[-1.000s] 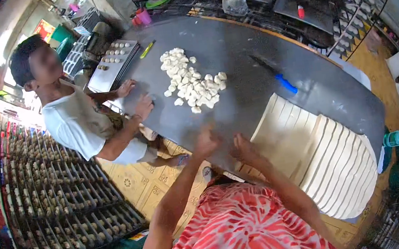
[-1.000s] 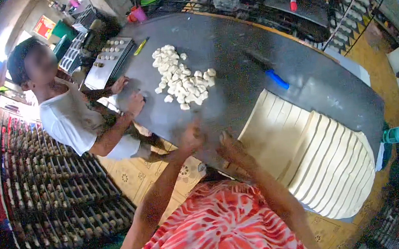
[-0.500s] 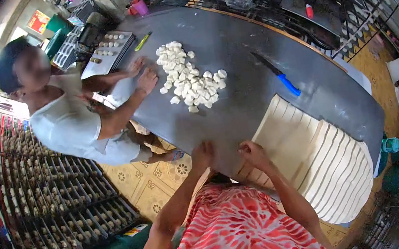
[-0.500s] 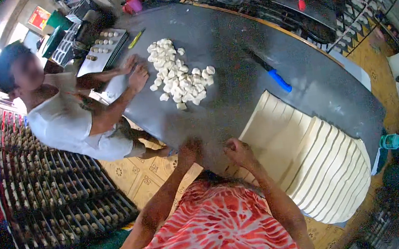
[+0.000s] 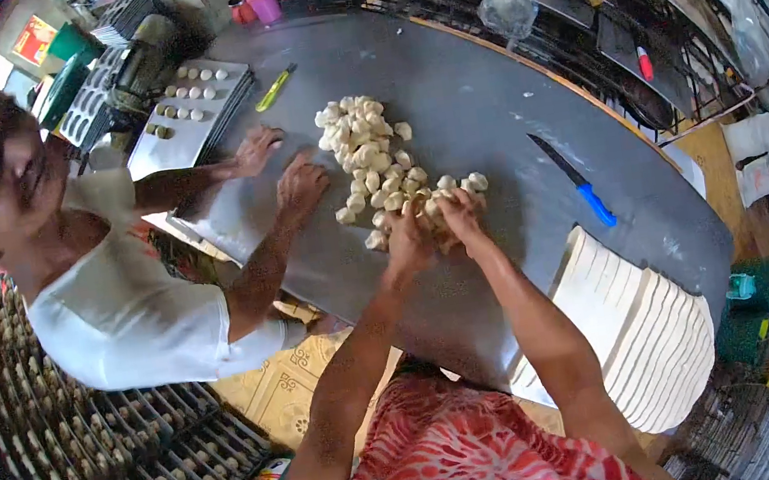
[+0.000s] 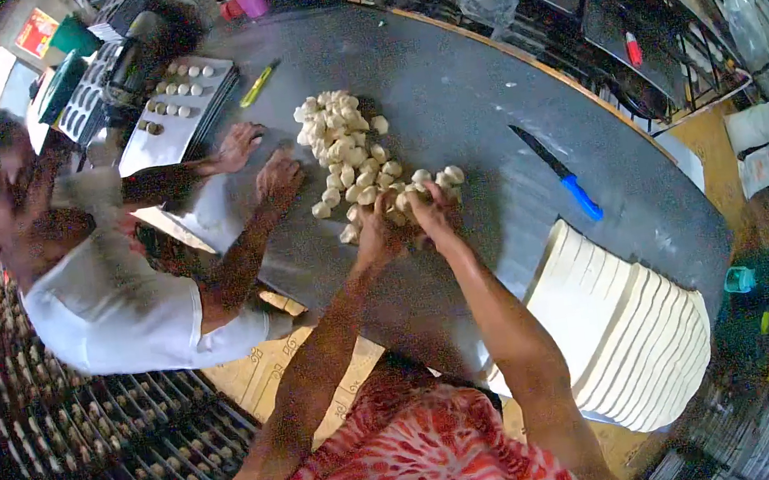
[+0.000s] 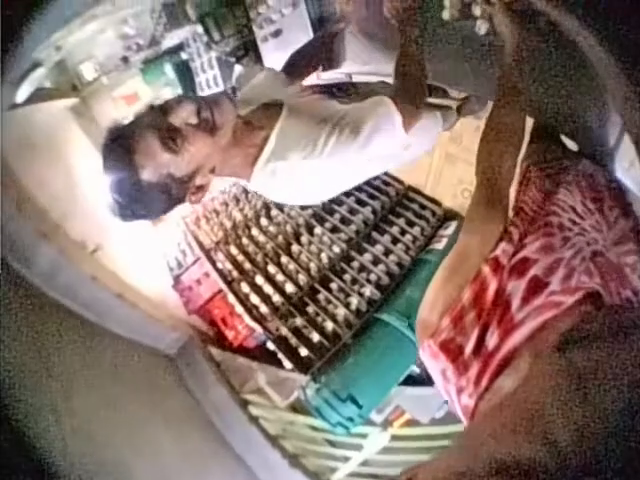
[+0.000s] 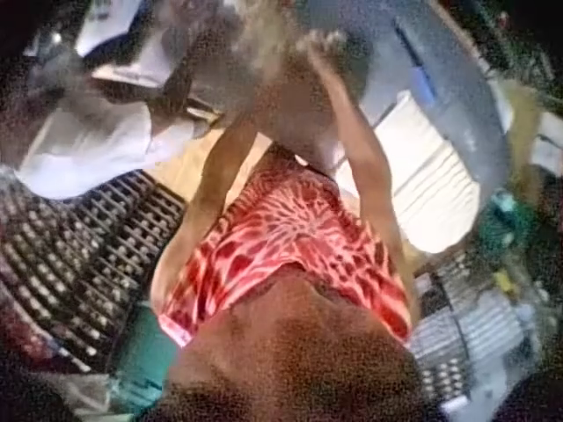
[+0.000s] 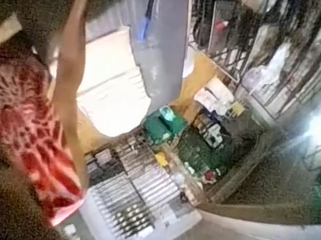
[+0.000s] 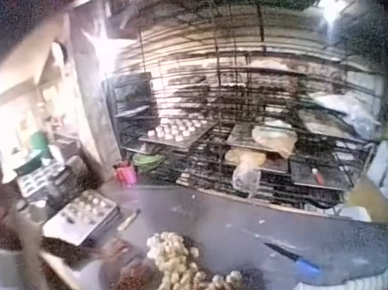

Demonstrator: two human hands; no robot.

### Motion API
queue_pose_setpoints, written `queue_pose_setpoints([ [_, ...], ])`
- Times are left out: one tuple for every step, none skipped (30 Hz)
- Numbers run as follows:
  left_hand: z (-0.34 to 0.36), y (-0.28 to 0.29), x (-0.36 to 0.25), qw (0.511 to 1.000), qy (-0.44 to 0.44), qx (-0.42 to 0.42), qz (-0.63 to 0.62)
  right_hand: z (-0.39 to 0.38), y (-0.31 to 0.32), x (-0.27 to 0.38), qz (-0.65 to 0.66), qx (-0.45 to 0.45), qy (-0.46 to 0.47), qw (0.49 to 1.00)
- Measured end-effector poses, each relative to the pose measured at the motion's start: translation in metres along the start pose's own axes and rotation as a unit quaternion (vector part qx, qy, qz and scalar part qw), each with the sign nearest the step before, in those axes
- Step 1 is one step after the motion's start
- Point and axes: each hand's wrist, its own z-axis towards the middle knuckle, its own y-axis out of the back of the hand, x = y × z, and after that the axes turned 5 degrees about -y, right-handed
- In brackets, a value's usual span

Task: Shaping small pieces of dough into balls on a stainless steel production table in a bakery.

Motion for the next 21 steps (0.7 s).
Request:
queue_pose_setpoints([
  [0.005,0.009,-0.007,1.000,-0.009,0.001,-0.002,-0.006,0.005,0.015,0.020,0.028,-0.009,0.999],
  [0.012,0.020,-0.016,0.991,0.018,0.011,-0.130,-0.010,0.013,0.035,0.037,0.047,-0.033,0.998],
  [0.020,0.032,-0.025,0.963,0.076,0.046,-0.255,-0.013,0.016,0.055,0.022,0.048,-0.017,0.998],
  [0.020,0.040,-0.037,0.974,0.075,0.018,-0.215,-0.019,0.024,0.071,0.027,0.075,0.005,0.997],
  [0.022,0.048,-0.049,0.993,0.061,-0.034,-0.097,-0.019,0.033,0.087,0.030,0.095,0.006,0.995],
  [0.033,0.062,-0.054,0.991,0.038,-0.047,-0.122,-0.012,0.039,0.102,0.049,0.116,0.049,0.991],
  [0.044,0.074,-0.058,0.971,0.019,-0.065,-0.230,-0.007,0.039,0.111,0.042,0.097,0.066,0.992],
  [0.050,0.080,-0.062,0.964,0.000,-0.077,-0.255,0.002,0.038,0.115,0.045,0.081,0.116,0.989],
  [0.055,0.085,-0.062,0.975,-0.023,-0.109,-0.195,0.009,0.037,0.112,0.048,0.068,0.180,0.980],
  [0.057,0.088,-0.059,0.986,-0.070,-0.150,0.001,0.011,0.033,0.099,0.005,0.017,0.159,0.987],
  [0.055,0.090,-0.053,0.991,-0.059,-0.116,-0.014,0.014,0.028,0.084,-0.036,-0.028,0.154,0.987],
  [0.051,0.088,-0.045,0.996,-0.041,-0.079,-0.025,0.019,0.028,0.068,-0.082,-0.077,0.131,0.985],
  [0.038,0.084,-0.037,0.998,-0.026,-0.050,-0.023,0.009,0.030,0.039,-0.042,-0.067,0.163,0.983],
  [0.020,0.078,-0.027,0.998,-0.045,-0.034,-0.026,-0.008,0.030,0.009,0.036,-0.031,0.186,0.981],
  [0.001,0.070,-0.016,0.998,0.022,0.029,-0.051,-0.031,0.031,-0.023,0.123,-0.013,0.232,0.965],
  [-0.019,0.057,-0.007,0.993,0.042,0.078,-0.075,-0.062,0.038,-0.056,0.099,0.010,0.189,0.977],
  [-0.042,0.039,0.001,0.984,0.066,0.127,-0.106,-0.095,0.052,-0.090,0.073,0.033,0.129,0.988],
  [-0.069,0.023,0.007,0.982,0.032,0.141,-0.120,-0.130,0.064,-0.121,0.053,0.020,0.178,0.982],
  [-0.095,0.005,0.010,0.969,0.050,0.220,-0.104,-0.166,0.083,-0.150,0.014,0.014,0.157,0.987],
  [-0.119,-0.016,0.010,0.959,0.071,0.251,-0.112,-0.200,0.105,-0.177,0.066,0.044,0.166,0.983],
  [-0.143,-0.035,0.006,0.952,-0.003,0.296,-0.082,-0.232,0.126,-0.201,0.096,0.097,0.097,0.986],
])
